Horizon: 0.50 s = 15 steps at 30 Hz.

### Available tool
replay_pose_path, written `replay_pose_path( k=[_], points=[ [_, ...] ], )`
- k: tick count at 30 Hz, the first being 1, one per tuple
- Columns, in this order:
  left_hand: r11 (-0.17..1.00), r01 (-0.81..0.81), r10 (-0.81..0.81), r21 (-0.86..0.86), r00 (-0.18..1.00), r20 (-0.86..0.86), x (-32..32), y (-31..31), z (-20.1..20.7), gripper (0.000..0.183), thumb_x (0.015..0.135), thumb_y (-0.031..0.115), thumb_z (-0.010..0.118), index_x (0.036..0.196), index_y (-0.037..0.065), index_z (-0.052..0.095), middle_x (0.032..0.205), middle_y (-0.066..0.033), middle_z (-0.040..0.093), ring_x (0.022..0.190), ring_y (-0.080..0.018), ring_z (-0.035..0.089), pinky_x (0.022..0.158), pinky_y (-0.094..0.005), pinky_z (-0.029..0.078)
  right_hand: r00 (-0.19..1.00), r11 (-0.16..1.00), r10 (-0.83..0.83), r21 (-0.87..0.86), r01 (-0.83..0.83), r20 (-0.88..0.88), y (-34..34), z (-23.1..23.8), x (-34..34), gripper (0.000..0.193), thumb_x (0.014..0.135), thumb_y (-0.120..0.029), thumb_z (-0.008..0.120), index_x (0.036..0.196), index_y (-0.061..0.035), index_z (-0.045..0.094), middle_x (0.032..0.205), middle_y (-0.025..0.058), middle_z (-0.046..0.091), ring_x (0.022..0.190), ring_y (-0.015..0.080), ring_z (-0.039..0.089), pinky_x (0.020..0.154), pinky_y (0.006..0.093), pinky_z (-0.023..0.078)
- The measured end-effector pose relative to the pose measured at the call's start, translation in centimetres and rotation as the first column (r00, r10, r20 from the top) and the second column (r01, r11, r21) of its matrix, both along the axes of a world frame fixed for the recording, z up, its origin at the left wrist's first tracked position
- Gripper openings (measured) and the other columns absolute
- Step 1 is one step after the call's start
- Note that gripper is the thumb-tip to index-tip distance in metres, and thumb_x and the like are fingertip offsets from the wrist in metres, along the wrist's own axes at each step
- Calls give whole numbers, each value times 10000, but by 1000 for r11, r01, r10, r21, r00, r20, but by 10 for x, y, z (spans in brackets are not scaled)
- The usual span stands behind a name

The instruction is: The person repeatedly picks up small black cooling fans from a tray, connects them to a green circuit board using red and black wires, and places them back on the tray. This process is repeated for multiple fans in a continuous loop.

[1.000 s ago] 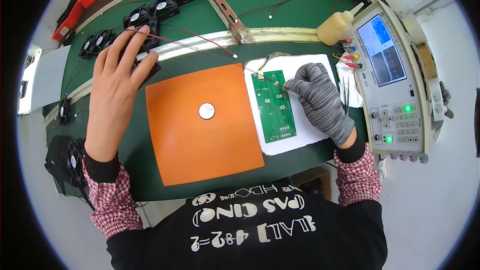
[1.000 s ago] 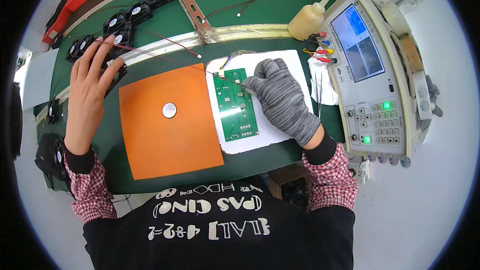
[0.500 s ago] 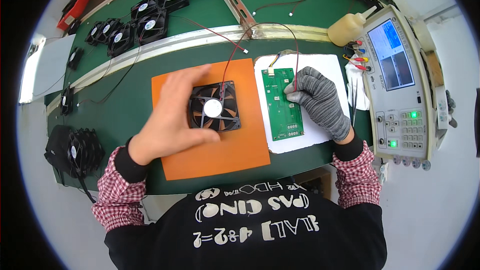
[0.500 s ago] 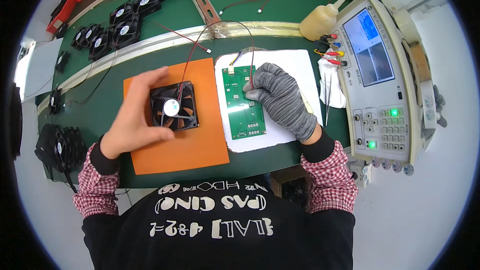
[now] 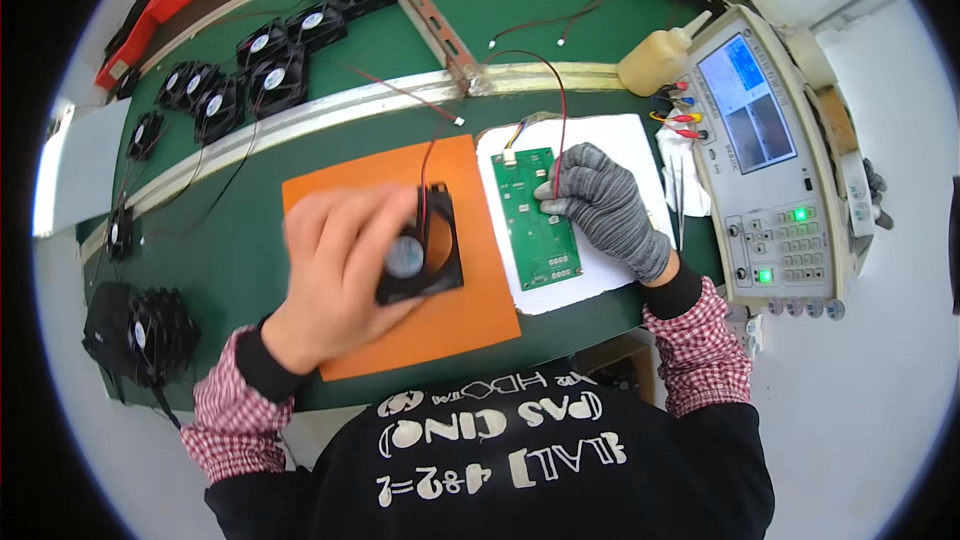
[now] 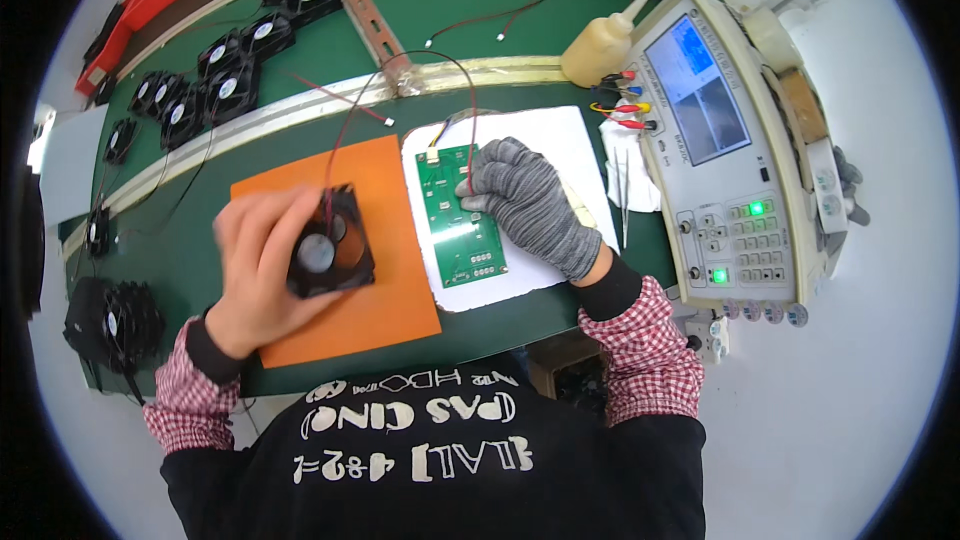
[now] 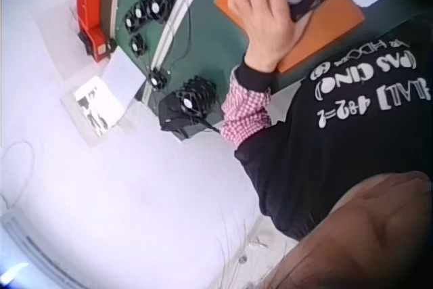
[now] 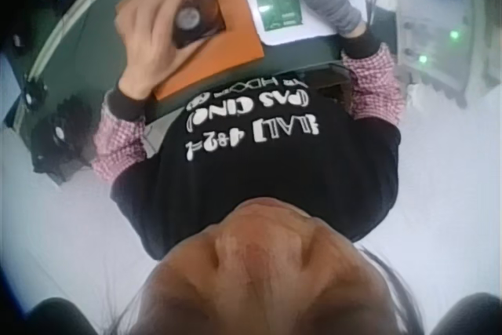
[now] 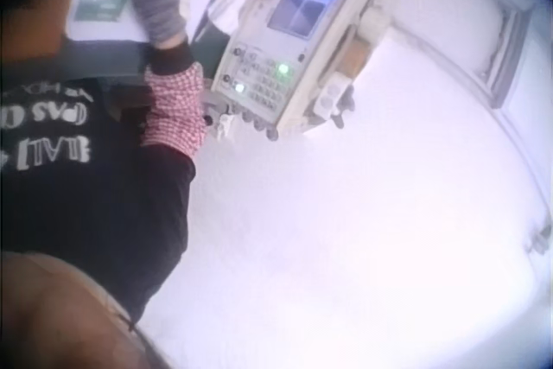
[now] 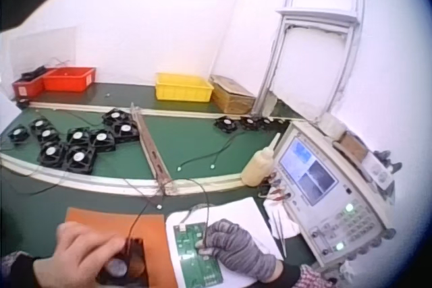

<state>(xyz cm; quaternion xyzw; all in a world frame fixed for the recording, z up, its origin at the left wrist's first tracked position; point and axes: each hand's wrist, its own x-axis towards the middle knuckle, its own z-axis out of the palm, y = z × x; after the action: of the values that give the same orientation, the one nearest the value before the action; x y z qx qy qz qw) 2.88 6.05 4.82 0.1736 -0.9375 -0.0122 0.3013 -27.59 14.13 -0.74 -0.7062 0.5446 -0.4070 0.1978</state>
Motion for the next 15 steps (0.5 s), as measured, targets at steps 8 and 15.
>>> replay_pose_path(
  k=[8,15],
  points=[
    [-366,636,-134,679,686,-715,32,31,56,311,942,156,580,1116,-100,557,917,-229,627,746,-335,627,638,-435,528,1000,1000,-8,6,8,18,0,2,0,156,706,-21,778,834,-23,690,869,93,616,847,263,610,785,366,505],
    [403,647,-312,647,762,-568,36,29,49,330,820,57,665,1115,-61,576,922,-208,645,776,-350,637,673,-472,532,1000,999,-28,-23,28,3,2,-4,-2,177,690,-34,788,828,-23,678,863,93,616,842,263,615,770,373,508]
  ],
)
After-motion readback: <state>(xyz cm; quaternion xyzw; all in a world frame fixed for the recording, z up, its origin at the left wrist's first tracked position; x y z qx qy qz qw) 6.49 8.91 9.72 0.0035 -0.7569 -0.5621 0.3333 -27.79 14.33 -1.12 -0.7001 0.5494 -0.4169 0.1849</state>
